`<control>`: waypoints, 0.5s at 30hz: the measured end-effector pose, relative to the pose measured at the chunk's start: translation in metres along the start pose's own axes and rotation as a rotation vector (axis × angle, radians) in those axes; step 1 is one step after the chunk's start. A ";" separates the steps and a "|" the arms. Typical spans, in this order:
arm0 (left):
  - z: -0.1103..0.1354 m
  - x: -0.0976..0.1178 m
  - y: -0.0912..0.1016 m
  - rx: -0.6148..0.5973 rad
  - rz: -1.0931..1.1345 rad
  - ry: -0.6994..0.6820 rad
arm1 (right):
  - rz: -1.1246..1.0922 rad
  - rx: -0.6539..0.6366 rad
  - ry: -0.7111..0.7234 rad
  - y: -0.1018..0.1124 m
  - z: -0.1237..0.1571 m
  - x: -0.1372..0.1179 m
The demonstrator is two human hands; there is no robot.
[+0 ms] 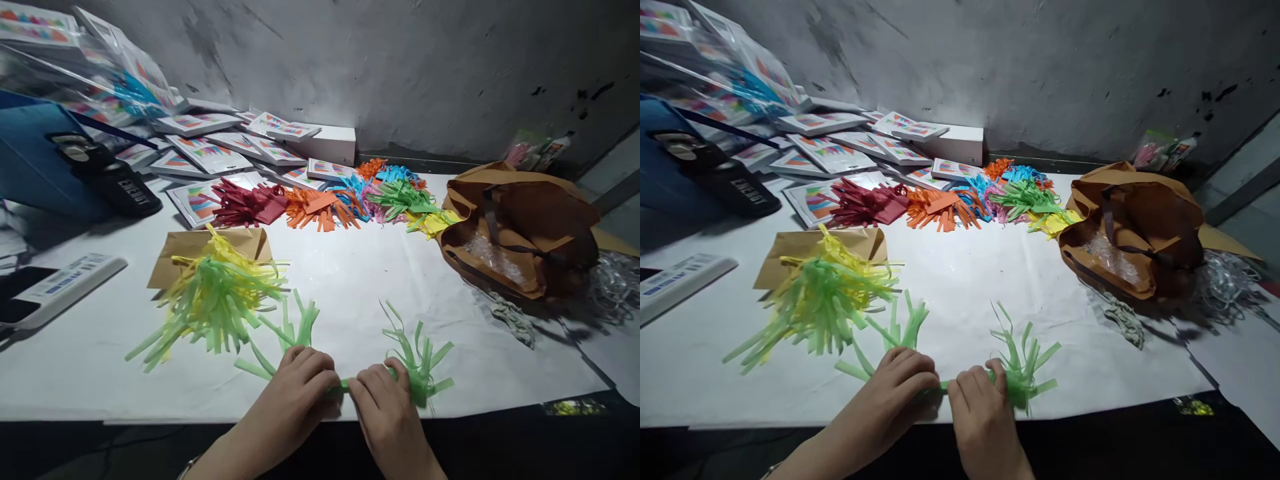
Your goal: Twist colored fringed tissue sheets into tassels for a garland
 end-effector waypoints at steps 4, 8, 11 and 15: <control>0.004 -0.001 -0.004 0.088 -0.007 -0.002 | -0.007 -0.022 -0.006 -0.001 0.002 0.002; 0.006 -0.004 -0.011 0.153 -0.036 0.065 | 0.050 -0.063 -0.030 0.000 0.003 0.008; 0.004 -0.001 -0.011 0.134 -0.095 0.113 | 0.066 -0.066 -0.099 0.002 0.003 0.015; -0.001 0.007 -0.007 0.107 -0.132 0.221 | 0.154 -0.108 -0.189 0.003 0.001 0.016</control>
Point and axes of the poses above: each hand's wrist, its own z-axis away from the middle knuckle, its own y-axis out of the back of the hand, x = y × z, the point moved 3 cm from there along -z, towards the middle knuckle, and after that the axes turned 2 degrees about -x, right-handed, at the moved point
